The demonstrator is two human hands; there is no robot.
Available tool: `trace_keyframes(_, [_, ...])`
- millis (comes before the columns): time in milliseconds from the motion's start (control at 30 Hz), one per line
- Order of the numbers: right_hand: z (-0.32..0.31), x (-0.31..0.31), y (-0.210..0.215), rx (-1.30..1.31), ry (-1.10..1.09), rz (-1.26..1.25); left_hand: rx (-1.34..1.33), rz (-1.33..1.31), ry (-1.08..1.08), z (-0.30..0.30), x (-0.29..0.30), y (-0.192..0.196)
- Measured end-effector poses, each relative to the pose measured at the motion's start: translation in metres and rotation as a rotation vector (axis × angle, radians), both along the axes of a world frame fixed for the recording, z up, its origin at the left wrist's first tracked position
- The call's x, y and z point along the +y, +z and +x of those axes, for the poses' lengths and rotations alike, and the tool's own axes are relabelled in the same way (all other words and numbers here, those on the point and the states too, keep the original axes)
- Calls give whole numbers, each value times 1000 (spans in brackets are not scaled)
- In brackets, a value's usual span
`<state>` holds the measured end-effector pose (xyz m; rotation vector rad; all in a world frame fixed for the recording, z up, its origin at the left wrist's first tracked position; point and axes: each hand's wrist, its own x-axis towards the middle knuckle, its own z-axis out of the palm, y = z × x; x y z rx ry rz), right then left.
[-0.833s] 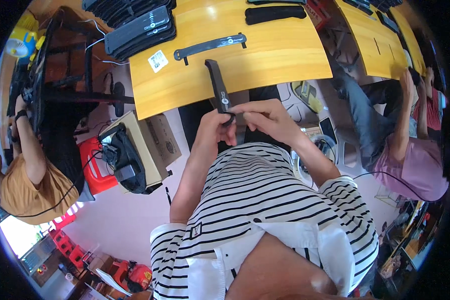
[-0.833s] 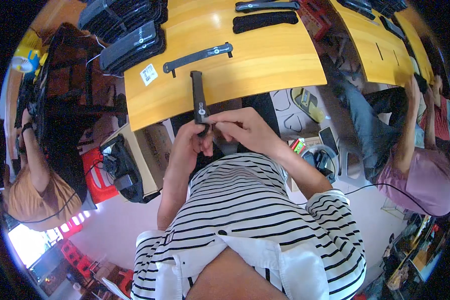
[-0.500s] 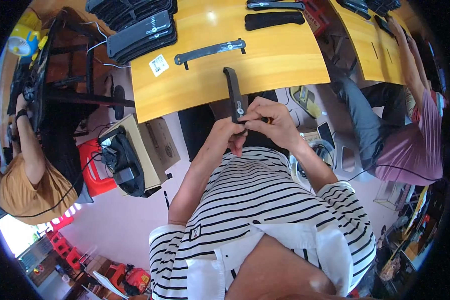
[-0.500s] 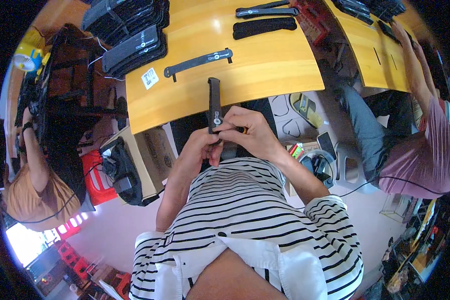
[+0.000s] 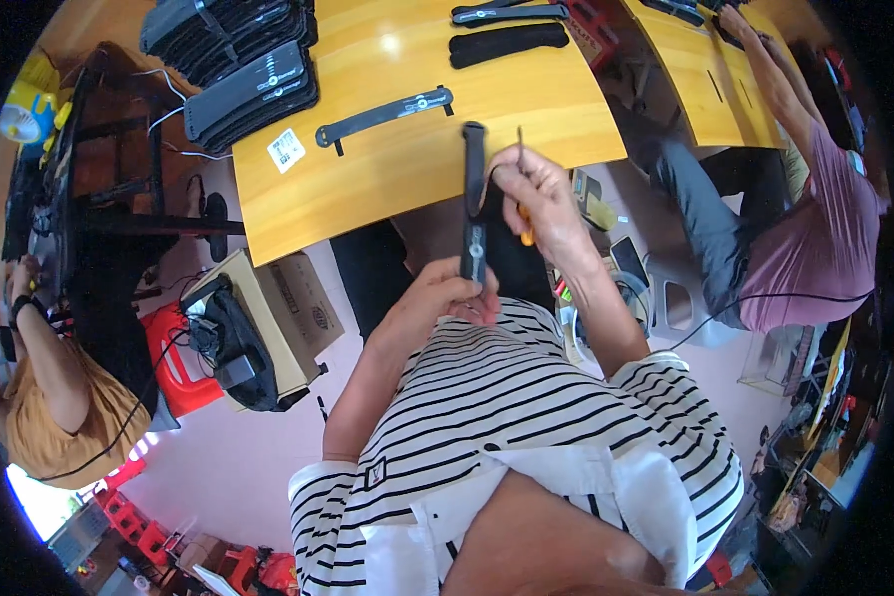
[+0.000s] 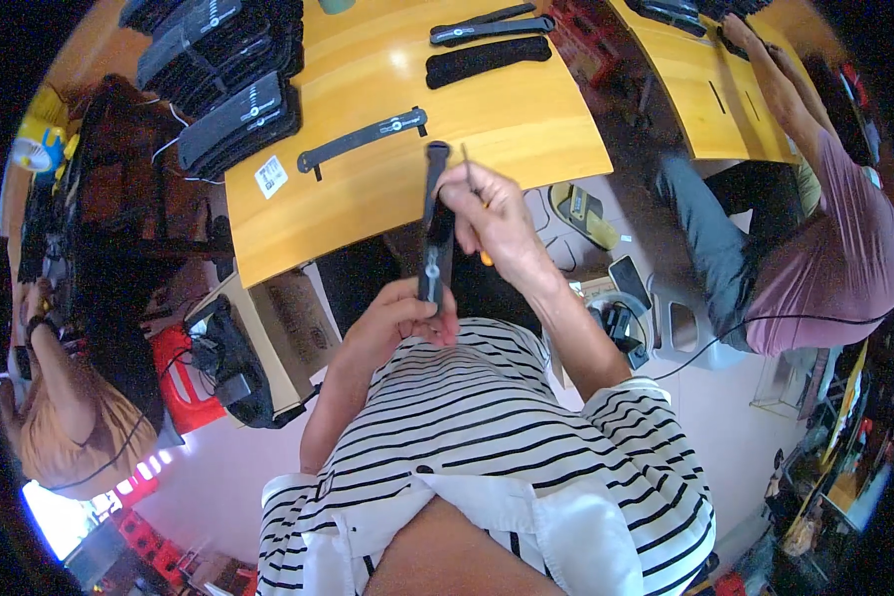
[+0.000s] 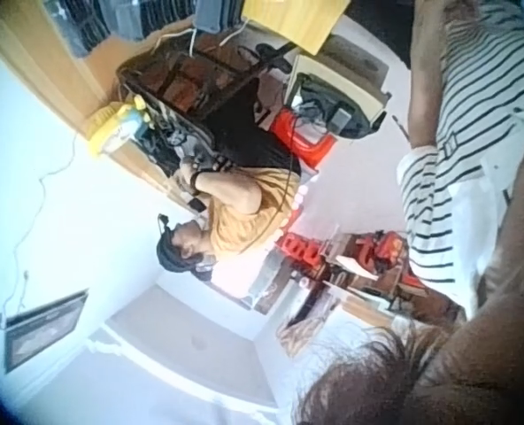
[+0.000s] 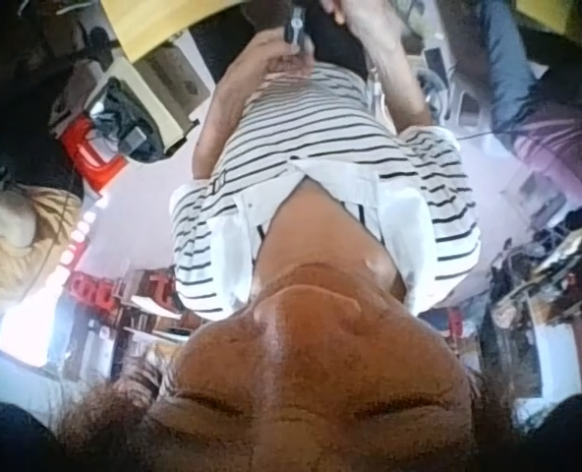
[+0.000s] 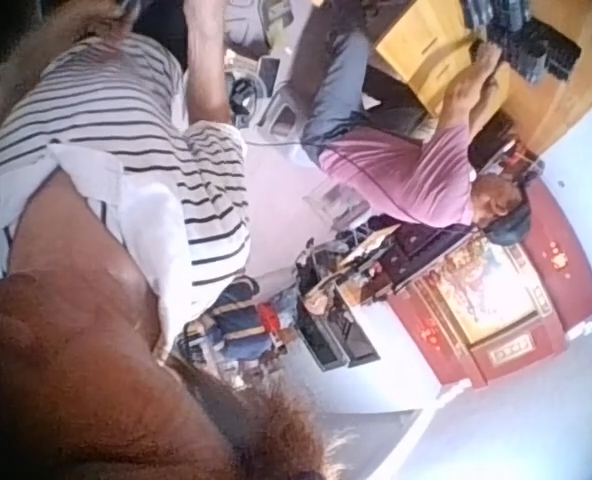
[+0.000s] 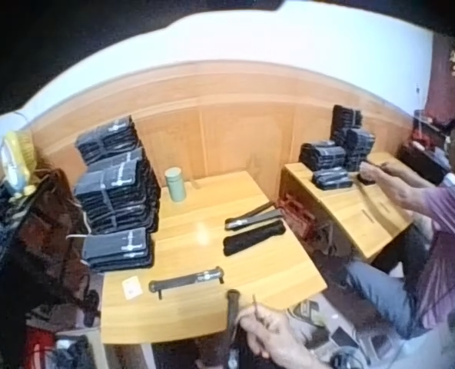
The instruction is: Assembling hardware components onto leather straps at a workshop bench.
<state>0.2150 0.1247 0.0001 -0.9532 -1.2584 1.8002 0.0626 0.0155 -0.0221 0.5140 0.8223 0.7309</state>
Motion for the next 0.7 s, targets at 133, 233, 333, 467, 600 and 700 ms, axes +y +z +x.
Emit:
trace_keyframes(133, [-8,-17,4,-23,203,-87,-44,34,300,1,22,-2])
trace_keyframes(233, [-9,-16,7,23,108,-107,-75,102,277,3,31,-7])
trace_keyframes(333, [-5,2,-5,150,-84,-128,-22,91,170,5,31,-7])
trace_keyframes(467, [9,33,-16,297,-272,-340,6,150,37,-3,21,6])
trace_keyframes(600, [70,122,-17,416,-525,-155,41,151,-182,-28,-5,13])
trace_keyframes(700, [151,168,-6,849,-641,-191,62,127,-244,-62,-36,4])
